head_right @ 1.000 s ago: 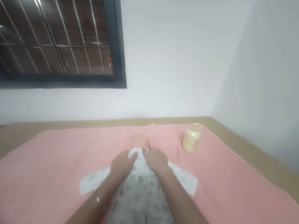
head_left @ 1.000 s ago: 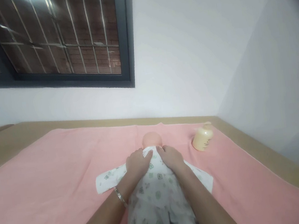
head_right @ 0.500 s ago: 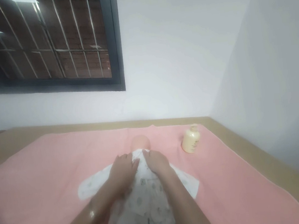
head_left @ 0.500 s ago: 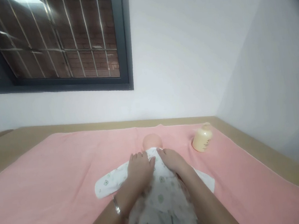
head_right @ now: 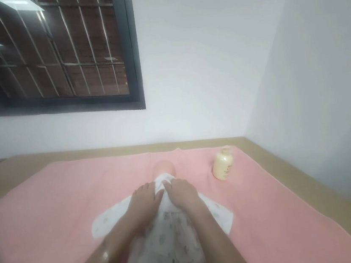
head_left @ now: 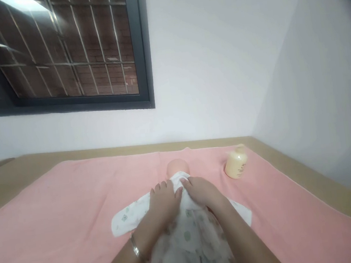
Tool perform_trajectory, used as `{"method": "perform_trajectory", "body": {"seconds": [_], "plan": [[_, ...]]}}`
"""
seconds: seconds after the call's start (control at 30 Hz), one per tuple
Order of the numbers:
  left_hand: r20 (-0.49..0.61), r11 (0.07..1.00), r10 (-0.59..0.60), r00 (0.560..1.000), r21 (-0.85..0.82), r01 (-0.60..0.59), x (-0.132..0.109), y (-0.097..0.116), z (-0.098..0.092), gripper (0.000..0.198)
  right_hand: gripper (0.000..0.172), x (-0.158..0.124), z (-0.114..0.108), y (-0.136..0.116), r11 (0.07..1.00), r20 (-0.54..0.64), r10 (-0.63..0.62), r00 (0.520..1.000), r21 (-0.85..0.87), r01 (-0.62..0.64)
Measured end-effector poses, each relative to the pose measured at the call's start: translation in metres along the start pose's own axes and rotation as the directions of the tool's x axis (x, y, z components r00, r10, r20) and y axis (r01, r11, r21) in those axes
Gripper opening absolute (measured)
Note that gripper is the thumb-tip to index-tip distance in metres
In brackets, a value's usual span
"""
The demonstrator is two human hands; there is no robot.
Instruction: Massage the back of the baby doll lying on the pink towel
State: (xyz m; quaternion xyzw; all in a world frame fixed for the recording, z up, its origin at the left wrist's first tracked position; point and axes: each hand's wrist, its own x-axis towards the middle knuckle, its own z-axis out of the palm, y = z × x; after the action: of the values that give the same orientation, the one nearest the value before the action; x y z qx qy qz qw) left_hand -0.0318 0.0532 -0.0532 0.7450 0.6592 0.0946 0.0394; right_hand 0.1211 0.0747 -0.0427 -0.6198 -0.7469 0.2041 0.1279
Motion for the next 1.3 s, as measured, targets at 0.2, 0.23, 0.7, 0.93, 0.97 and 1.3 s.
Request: {"method": "perform_trajectory", "body": {"seconds": [0.2,0.23,0.7,0.93,0.97,1.3], "plan": [[-0.022,0.998,0.033,0.999,-0.043,-0.034,0.004,-0.004,0.001,0.047,0.07,-0.003,-0.002,-0.003,0.999,0.029,0.012,1.0,0.041,-0.013],[0.002,0.996,0.021,1.0,-0.091,-0.021,0.007,-0.006,0.0,0.049,0.071,-0.007,-0.004,-0.006,1.0,0.018,0.011,1.0,0.023,-0.012],[-0.047,0.999,0.043,0.998,-0.025,-0.044,-0.005,0.001,0.004,0.046,0.059,0.002,0.005,0.004,1.0,0.046,0.007,0.999,0.012,-0.007],[0.004,0.996,0.031,1.0,-0.084,-0.03,-0.006,-0.005,-0.002,0.052,0.039,-0.008,0.002,-0.004,0.994,0.024,-0.097,0.995,-0.04,0.098],[-0.011,0.998,0.05,0.999,-0.029,-0.05,-0.01,-0.002,-0.002,0.053,0.04,-0.004,0.003,-0.002,0.996,0.03,-0.079,0.996,-0.04,0.08],[0.051,0.986,0.029,0.998,-0.168,-0.02,-0.002,-0.011,-0.001,0.062,0.048,-0.001,0.004,0.001,0.997,0.025,-0.015,1.0,-0.073,0.017]]}}
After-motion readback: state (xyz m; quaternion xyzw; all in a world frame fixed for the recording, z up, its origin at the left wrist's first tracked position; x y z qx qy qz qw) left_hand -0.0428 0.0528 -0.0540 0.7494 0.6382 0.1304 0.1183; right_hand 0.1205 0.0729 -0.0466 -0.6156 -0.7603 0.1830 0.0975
